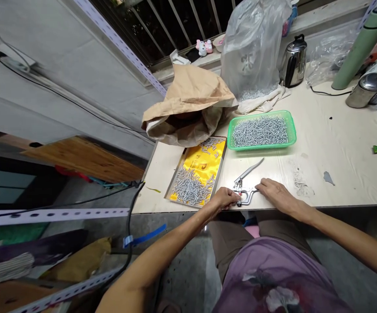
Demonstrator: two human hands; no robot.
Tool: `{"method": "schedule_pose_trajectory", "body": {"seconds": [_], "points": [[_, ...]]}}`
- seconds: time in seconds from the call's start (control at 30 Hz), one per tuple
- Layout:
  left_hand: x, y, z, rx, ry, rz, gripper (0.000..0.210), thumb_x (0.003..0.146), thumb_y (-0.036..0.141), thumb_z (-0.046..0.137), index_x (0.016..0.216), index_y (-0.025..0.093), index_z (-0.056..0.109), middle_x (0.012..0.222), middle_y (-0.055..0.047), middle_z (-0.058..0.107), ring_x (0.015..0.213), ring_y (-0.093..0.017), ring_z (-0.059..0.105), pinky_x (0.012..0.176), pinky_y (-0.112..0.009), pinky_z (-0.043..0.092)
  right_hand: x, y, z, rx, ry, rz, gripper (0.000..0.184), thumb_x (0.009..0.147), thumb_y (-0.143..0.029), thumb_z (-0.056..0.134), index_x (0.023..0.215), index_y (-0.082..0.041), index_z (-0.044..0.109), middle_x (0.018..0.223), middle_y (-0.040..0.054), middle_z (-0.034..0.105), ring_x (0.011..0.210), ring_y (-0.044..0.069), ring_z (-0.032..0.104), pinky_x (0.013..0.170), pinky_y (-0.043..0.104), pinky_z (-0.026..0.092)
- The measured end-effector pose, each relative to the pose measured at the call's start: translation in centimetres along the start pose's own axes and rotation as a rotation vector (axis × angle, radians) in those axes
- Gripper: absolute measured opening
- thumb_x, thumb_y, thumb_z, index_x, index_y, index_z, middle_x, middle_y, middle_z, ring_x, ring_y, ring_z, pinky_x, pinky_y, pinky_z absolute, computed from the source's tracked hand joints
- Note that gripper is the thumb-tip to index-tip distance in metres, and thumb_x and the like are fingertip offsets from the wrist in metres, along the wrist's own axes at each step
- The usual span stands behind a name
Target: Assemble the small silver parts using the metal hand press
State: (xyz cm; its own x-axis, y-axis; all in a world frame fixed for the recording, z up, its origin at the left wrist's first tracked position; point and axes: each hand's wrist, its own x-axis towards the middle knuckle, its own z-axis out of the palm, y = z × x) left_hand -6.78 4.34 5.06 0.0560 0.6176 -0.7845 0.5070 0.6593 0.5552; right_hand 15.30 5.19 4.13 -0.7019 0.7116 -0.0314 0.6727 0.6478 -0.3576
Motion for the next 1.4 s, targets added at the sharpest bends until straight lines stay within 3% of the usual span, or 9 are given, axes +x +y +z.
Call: {"method": "schedule_pose_trajectory", "body": {"seconds": [0.1,0.27,0.4,0.57,0.87,0.97,1.07,1.23,1.4], "points": [[-0.1,0.0,0.1,0.006,-0.009,-0.009,0.038,0.068,0.035,0.074,0.046,0.015,0.048,0.037,0.007,0.041,0.032,-0.003,0.031,0.035,-0.018,0.022,0.4,0.7,-0.1,-0.005,0.011,-0.017,0.018,0.090,-0.020,0.054,0.106,-0.015,0.060,0.107,0.0123,0.058,0.095,0.022,0.054,0.075,0.032,0.044],[-0.6,-0.1,0.5,-0.008,0.005,-0.016,0.036,0.068,0.031,0.073,0.047,0.015,0.049,0.038,0.007,0.044,0.033,-0.002,0.032,0.034,-0.017,0.025,2.4,3.3,-0.6,-0.056,0.018,-0.078,0.086,0.068,-0.049,0.077,0.137,-0.015,0.040,0.148,0.0222,0.031,0.134,0.040,0.027,0.099,0.054,0.035],[-0.7,-0.1,0.7,-0.008,0.026,-0.061,0.033,0.067,0.030,0.074,0.049,0.014,0.051,0.039,0.008,0.045,0.033,-0.002,0.033,0.034,-0.016,0.027,4.2,4.4,-1.0,-0.085,-0.080,-0.107,0.099,0.056,-0.053,0.082,0.136,-0.012,0.042,0.139,0.0235,0.042,0.131,0.042,0.030,0.102,0.055,0.030],[-0.8,-0.3,0.8,0.005,0.039,-0.065,0.037,0.067,0.034,0.076,0.049,0.014,0.050,0.039,0.007,0.044,0.033,-0.002,0.035,0.034,-0.016,0.028,5.2,3.1,-2.2,-0.183,-0.136,-0.086,0.089,0.053,-0.051,0.084,0.125,-0.010,0.051,0.117,0.0182,0.055,0.106,0.034,0.048,0.093,0.048,0.037],[-1.2,-1.2,0.4,0.057,0.070,-0.060,0.038,0.076,0.045,0.066,0.058,0.013,0.056,0.045,0.005,0.049,0.036,-0.006,0.040,0.038,-0.019,0.035,4.6,2.1,-3.1,-0.191,-0.202,-0.042,0.051,0.069,-0.043,0.079,0.105,-0.011,0.061,0.106,0.0130,0.057,0.098,0.028,0.048,0.081,0.036,0.037],[-1.3,-1.7,-0.1,0.270,0.283,0.128,0.033,0.082,0.039,0.058,0.061,0.014,0.059,0.051,0.002,0.054,0.045,-0.009,0.049,0.047,-0.021,0.041,4.2,2.0,-3.0,-0.168,-0.166,-0.054,0.038,0.073,-0.038,0.078,0.096,-0.012,0.061,0.100,0.0113,0.057,0.095,0.025,0.049,0.078,0.033,0.037],[-0.8,-1.4,0.0,0.472,0.479,0.509,0.020,0.085,0.032,0.057,0.077,0.015,0.066,0.074,-0.003,0.065,0.071,-0.016,0.060,0.066,-0.026,0.048,3.9,1.7,-2.9,-0.158,-0.156,-0.052,0.030,0.074,-0.033,0.077,0.091,-0.013,0.061,0.096,0.0103,0.058,0.093,0.024,0.050,0.076,0.032,0.037],[1.7,0.4,2.1,0.738,0.400,0.888,0.048,0.078,0.033,0.070,0.121,0.017,0.055,0.119,-0.012,0.061,0.109,-0.027,0.054,0.093,-0.042,0.046,3.6,1.1,-3.0,-0.150,-0.155,-0.019,0.031,0.076,-0.032,0.075,0.094,-0.013,0.060,0.097,0.0110,0.058,0.094,0.024,0.050,0.077,0.033,0.039],[3.2,1.5,3.1,0.920,0.311,0.908,0.069,0.078,0.032,0.070,0.136,0.017,0.037,0.128,-0.013,0.053,0.112,-0.028,0.051,0.097,-0.045,0.043,2.7,1.2,-3.7,-0.132,-0.195,0.012,0.057,0.067,-0.035,0.083,0.111,-0.008,0.056,0.105,0.0133,0.056,0.096,0.026,0.050,0.080,0.034,0.042]]}}
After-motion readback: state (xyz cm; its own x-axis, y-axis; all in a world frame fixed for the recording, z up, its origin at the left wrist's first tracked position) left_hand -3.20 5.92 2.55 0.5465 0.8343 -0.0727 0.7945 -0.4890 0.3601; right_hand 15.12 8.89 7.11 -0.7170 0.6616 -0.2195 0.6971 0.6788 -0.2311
